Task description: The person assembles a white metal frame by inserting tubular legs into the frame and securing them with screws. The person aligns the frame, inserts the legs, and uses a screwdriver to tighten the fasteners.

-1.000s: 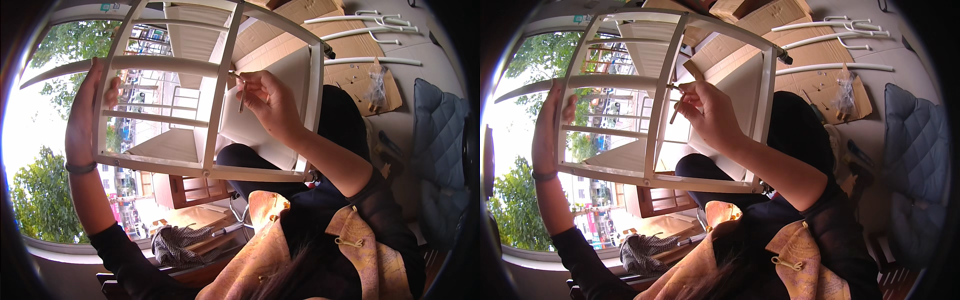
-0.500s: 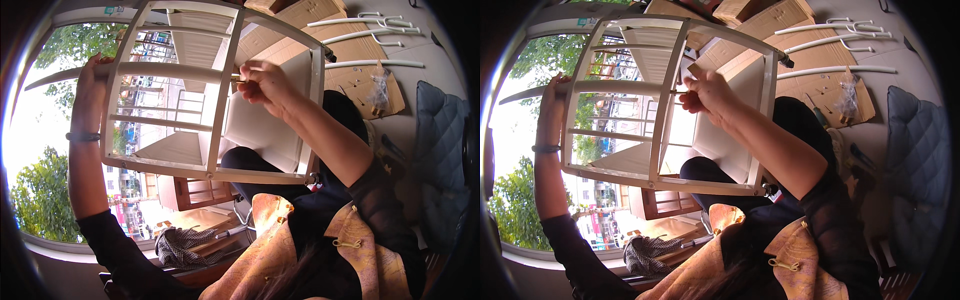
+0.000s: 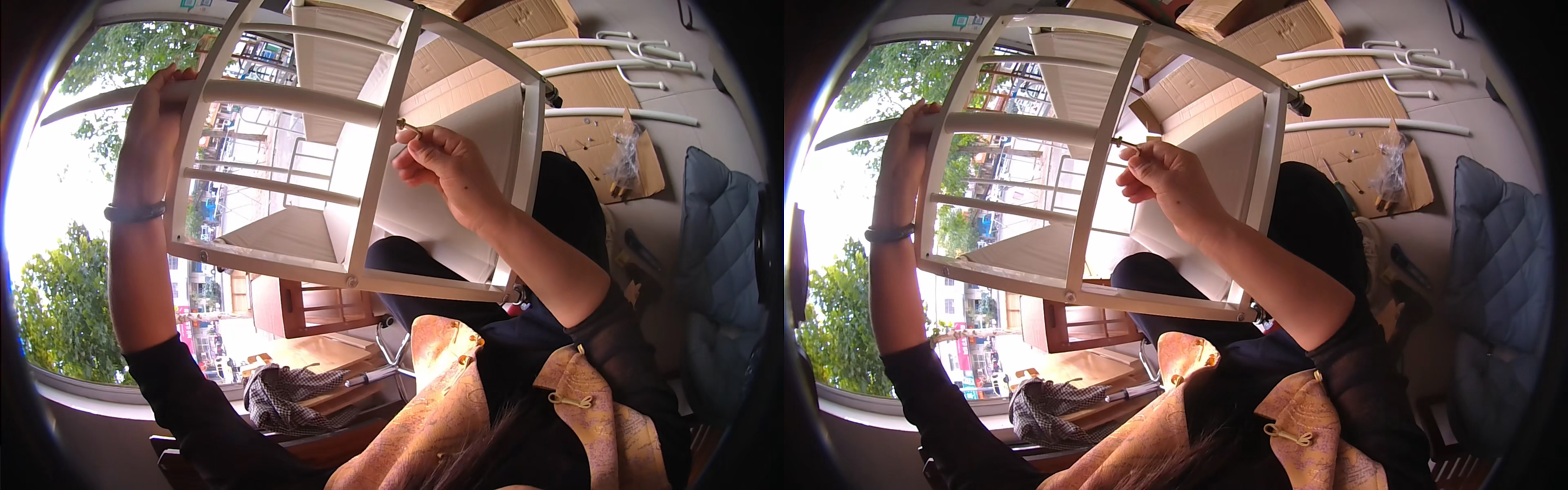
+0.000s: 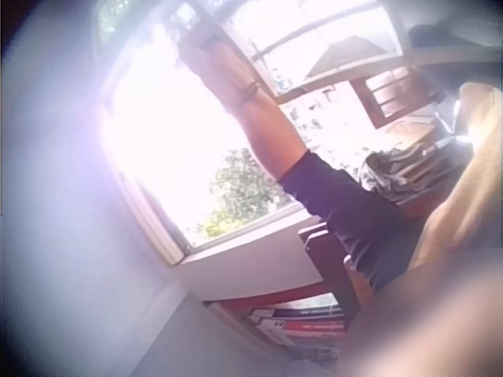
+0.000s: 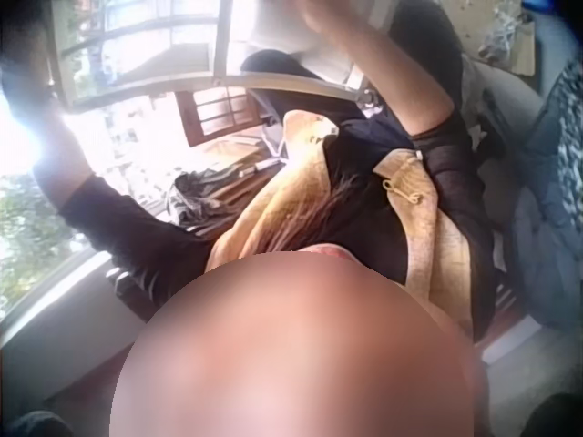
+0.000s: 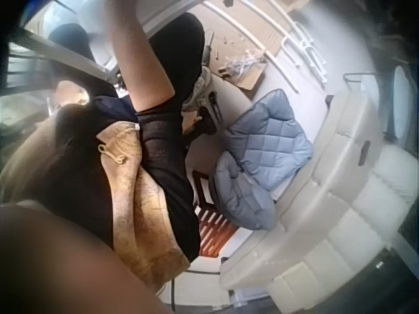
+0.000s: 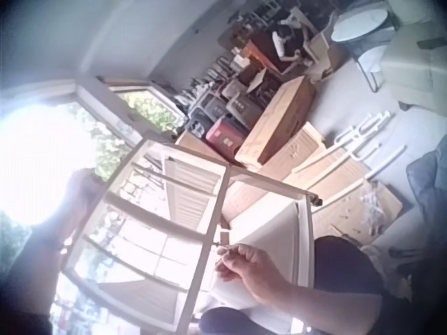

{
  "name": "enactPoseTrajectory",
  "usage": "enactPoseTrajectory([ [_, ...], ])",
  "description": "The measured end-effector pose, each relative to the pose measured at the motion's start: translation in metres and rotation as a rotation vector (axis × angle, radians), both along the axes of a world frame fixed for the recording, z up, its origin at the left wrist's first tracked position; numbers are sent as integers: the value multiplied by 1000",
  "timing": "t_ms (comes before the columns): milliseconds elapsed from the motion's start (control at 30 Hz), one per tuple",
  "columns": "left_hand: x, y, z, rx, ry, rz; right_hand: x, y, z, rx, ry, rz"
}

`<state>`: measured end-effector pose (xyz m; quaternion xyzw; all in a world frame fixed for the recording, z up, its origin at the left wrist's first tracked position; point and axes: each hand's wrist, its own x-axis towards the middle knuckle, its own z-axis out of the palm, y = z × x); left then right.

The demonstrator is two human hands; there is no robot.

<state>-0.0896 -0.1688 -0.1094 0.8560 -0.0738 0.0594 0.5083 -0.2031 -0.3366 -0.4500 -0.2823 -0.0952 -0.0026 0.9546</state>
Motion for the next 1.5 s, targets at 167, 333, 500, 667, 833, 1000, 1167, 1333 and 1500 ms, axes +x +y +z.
enactPoseTrajectory([
  [167, 16, 6, 11, -49, 97, 51, -4, 2, 3, -104, 22, -68],
  [333, 15, 8, 11, -37, 137, -6, -17, -14, 12, 91, 159, 59],
  [500, 1, 0, 0, -20, 80, 17, -21, -15, 19, 207, 138, -54],
  [667, -7, 6, -10, 97, -98, -106, -17, -8, 12, -196, -85, -336],
  [833, 3, 9, -4, 106, -100, -80, 11, -19, 8, -350, -68, -443],
  [1000, 6, 2, -2, -90, 21, 32, 20, -20, 13, -60, 92, -224],
  [1167, 0, -4, -4, -81, 4, -32, 19, -18, 9, 38, 98, -22],
  [1333, -1, -3, -4, 59, 9, 15, 12, -5, -2, 68, 12, -9],
  [1500, 2, 6, -4, 214, -145, -31, 4, 2, -1, -79, 21, -107],
])
